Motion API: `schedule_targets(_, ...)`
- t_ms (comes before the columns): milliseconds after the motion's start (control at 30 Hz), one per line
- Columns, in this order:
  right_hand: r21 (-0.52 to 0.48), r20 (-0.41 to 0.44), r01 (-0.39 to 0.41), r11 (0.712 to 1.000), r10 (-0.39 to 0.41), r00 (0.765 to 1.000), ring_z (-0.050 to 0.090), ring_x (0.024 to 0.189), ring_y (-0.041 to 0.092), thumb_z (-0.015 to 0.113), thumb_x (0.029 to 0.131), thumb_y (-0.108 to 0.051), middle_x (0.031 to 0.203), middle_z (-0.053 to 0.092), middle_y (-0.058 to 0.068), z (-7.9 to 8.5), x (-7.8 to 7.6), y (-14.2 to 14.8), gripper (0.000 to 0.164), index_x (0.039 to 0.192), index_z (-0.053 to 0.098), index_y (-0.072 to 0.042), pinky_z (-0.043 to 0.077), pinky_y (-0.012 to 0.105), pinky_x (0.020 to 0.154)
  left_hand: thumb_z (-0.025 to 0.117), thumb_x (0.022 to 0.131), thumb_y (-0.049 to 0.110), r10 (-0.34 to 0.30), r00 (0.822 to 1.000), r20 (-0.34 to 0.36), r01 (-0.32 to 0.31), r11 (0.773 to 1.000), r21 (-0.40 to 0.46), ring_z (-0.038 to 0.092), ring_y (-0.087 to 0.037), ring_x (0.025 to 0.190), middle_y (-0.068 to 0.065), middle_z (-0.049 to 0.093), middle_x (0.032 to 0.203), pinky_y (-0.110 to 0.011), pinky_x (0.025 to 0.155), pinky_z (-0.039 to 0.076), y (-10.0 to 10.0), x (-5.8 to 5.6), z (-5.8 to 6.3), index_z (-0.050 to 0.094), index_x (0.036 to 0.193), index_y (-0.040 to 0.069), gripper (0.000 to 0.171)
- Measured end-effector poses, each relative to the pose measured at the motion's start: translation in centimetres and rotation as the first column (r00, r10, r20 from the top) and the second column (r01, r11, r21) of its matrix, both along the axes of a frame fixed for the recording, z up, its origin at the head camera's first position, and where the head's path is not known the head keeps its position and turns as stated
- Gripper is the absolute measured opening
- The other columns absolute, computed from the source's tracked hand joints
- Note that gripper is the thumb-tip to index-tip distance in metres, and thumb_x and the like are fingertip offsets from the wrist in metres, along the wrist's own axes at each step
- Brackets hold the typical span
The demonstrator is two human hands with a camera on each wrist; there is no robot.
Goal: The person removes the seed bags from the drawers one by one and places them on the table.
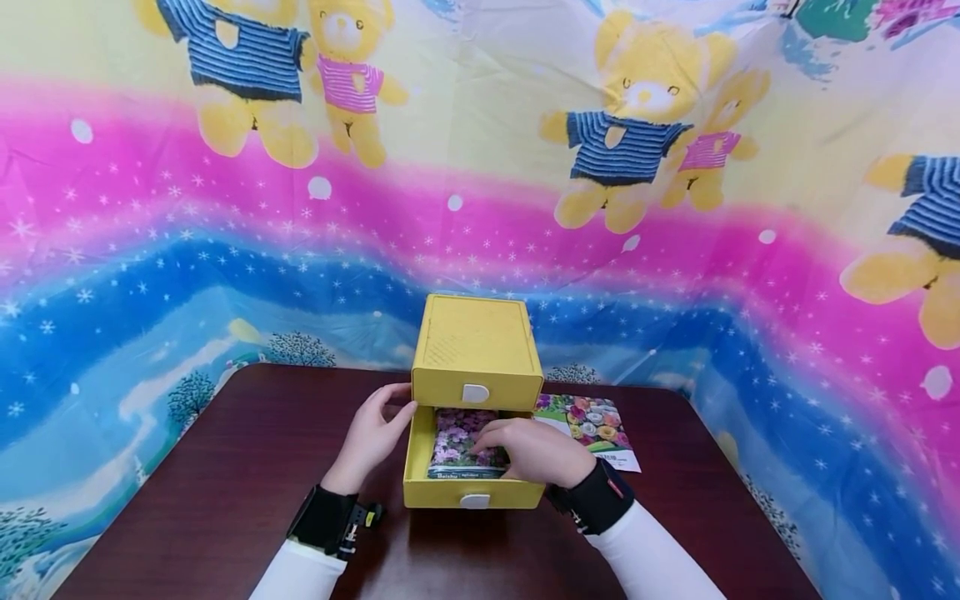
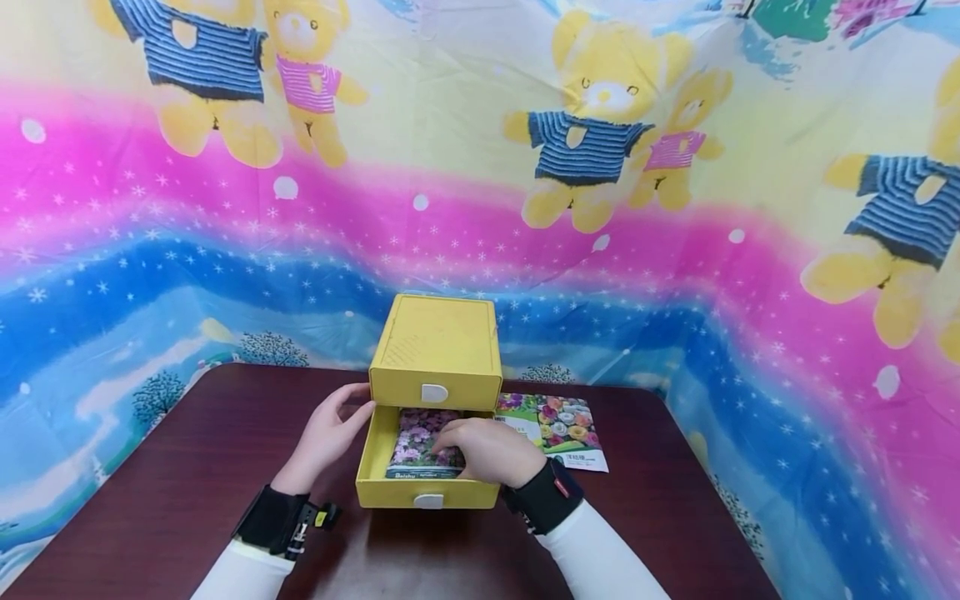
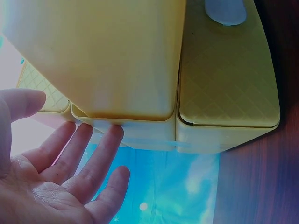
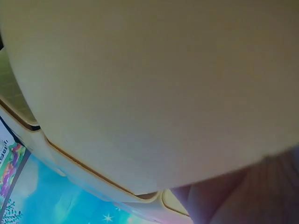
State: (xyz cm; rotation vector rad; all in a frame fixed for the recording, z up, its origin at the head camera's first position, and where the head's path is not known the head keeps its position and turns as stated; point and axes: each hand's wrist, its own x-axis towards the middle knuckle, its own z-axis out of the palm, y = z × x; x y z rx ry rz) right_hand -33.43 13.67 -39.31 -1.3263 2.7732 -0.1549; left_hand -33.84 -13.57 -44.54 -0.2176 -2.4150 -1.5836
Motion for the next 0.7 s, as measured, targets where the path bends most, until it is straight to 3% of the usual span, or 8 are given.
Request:
schedule_targets(333,0.014,-0.051,-0.021,1.000,0.022,0.998,0.065,0.110,0.009,0.081,0.084,-0.051,0.120,0.070,-0.007,-0.47,-0.59,-0.43,0.047,0.120,0.076,-0.023,0.055,0.029,0.094,0.063,0.103,0.023,0.005,1.000,0.005,-0.005,1.000,-0.005,0.066,-0.028,0.106,-0.013,0.059,0.140,-0.043,0.089,0.055,0.17,0.04,-0.01,0.058,0.140,0.010,0.040)
schedule_targets(700,0.022,-0.028,-0.014,1.000,0.014,0.999,0.066,0.110,0.009,0.084,0.085,-0.035,0.119,0.071,-0.006,-0.52,-0.57,-0.39,0.036,0.118,0.076,-0.022,0.056,0.028,0.093,0.063,0.103,0.025,0.000,1.000,0.018,0.000,1.000,-0.008,0.066,-0.027,0.106,-0.012,0.058,0.141,-0.043,0.090,0.055,0.14,0.19,0.10,0.058,0.141,0.011,0.041)
